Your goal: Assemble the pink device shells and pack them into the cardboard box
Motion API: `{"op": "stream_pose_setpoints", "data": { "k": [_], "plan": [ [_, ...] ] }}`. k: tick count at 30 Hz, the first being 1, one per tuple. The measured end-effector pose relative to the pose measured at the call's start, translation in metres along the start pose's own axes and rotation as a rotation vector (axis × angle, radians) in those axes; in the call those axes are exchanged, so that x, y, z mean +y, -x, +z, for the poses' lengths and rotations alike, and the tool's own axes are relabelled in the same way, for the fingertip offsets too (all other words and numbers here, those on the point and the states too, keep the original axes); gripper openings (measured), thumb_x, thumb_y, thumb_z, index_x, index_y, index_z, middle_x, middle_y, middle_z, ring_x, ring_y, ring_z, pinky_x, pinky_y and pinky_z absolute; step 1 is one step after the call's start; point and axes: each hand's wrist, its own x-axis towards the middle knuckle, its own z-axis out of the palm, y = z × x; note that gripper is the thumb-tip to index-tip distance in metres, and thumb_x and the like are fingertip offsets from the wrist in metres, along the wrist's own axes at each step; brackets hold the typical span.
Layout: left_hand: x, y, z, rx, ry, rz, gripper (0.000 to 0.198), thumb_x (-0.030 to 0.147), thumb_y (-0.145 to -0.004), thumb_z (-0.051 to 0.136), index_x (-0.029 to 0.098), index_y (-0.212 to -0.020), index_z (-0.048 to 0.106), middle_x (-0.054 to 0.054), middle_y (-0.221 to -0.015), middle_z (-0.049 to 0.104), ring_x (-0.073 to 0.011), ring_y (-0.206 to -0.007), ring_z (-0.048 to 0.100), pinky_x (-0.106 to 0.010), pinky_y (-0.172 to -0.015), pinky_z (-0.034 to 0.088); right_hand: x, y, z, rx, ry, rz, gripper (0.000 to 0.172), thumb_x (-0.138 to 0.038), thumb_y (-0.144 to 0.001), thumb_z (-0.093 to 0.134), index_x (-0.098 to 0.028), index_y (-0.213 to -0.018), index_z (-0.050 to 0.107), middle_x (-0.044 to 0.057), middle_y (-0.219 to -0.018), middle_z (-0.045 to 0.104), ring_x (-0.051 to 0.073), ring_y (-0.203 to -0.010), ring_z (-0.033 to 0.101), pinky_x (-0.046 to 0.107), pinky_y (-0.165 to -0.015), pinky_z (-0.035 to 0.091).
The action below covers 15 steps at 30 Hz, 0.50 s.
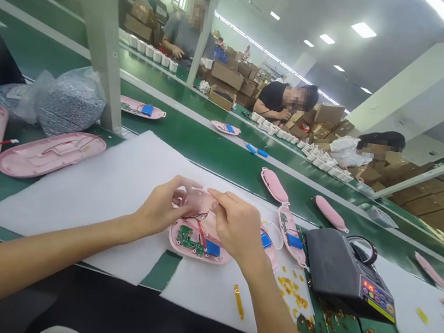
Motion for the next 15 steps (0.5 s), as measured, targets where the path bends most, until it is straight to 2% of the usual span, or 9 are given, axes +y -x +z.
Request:
{"op": "stream_pose_setpoints", "data": {
  "k": [2,4,7,10,12,15],
  "plan": [
    [0.002,-0.001,0.0,-0.031,0.21,-0.249,0.04,0.02,-0.076,0.074,0.02,-0.104,0.046,-0.003,-0.096,0.066,-0.015,-0.064,0.065,-0.025,-0.053,0.053,0.001,-0.004,0.001,-0.01,-0.007,0.028,0.033,-0.014,-0.088,0.048,-0.023,-0.11,0.072,0.0,-0.085,0.071,0.015,-0.074,0.063,0.026,-0.065,0.044],
    [0.004,-0.003,-0.001,-0.072,0.316,-0.36,0.045,0.023,-0.072,0.077,0.02,-0.105,0.045,-0.002,-0.084,0.067,-0.019,-0.064,0.068,-0.024,-0.05,0.053,0.003,-0.007,0.005,-0.034,-0.038,0.054,0.031,-0.017,-0.088,0.049,-0.024,-0.107,0.072,0.001,-0.095,0.073,0.016,-0.081,0.065,0.027,-0.07,0.045],
    [0.005,-0.003,-0.004,-0.071,0.331,-0.362,0.042,0.024,-0.07,0.078,0.018,-0.098,0.048,-0.003,-0.081,0.069,-0.0203,-0.066,0.069,-0.023,-0.052,0.053,0.007,-0.01,0.017,-0.068,-0.081,0.089,0.022,-0.025,-0.087,0.054,-0.024,-0.098,0.072,0.0,-0.093,0.072,0.016,-0.08,0.063,0.027,-0.069,0.042],
    [0.003,-0.003,-0.004,-0.066,0.311,-0.365,0.043,0.029,-0.069,0.079,0.018,-0.097,0.049,-0.003,-0.08,0.069,-0.0202,-0.065,0.069,-0.023,-0.053,0.052,0.01,-0.011,0.03,-0.036,-0.055,0.18,0.012,-0.03,-0.079,0.06,-0.022,-0.077,0.068,-0.001,-0.075,0.067,0.015,-0.068,0.057,0.027,-0.06,0.035],
    [0.001,-0.005,-0.003,-0.077,0.291,-0.404,0.045,0.031,-0.068,0.078,0.018,-0.101,0.05,-0.004,-0.081,0.069,-0.0211,-0.067,0.068,-0.025,-0.054,0.053,0.011,-0.012,0.037,-0.027,-0.043,0.239,0.012,-0.029,-0.075,0.06,-0.021,-0.067,0.061,-0.002,-0.065,0.061,0.014,-0.062,0.051,0.027,-0.056,0.032],
    [0.0,-0.007,-0.005,-0.154,0.158,-0.415,0.039,0.039,-0.073,0.068,0.015,-0.102,0.058,-0.007,-0.086,0.07,-0.0232,-0.075,0.068,-0.028,-0.061,0.054,0.002,-0.017,0.04,-0.048,-0.029,0.258,0.01,-0.027,-0.073,0.059,-0.021,-0.066,0.058,-0.003,-0.065,0.059,0.014,-0.062,0.05,0.028,-0.057,0.031]
  ]
}}
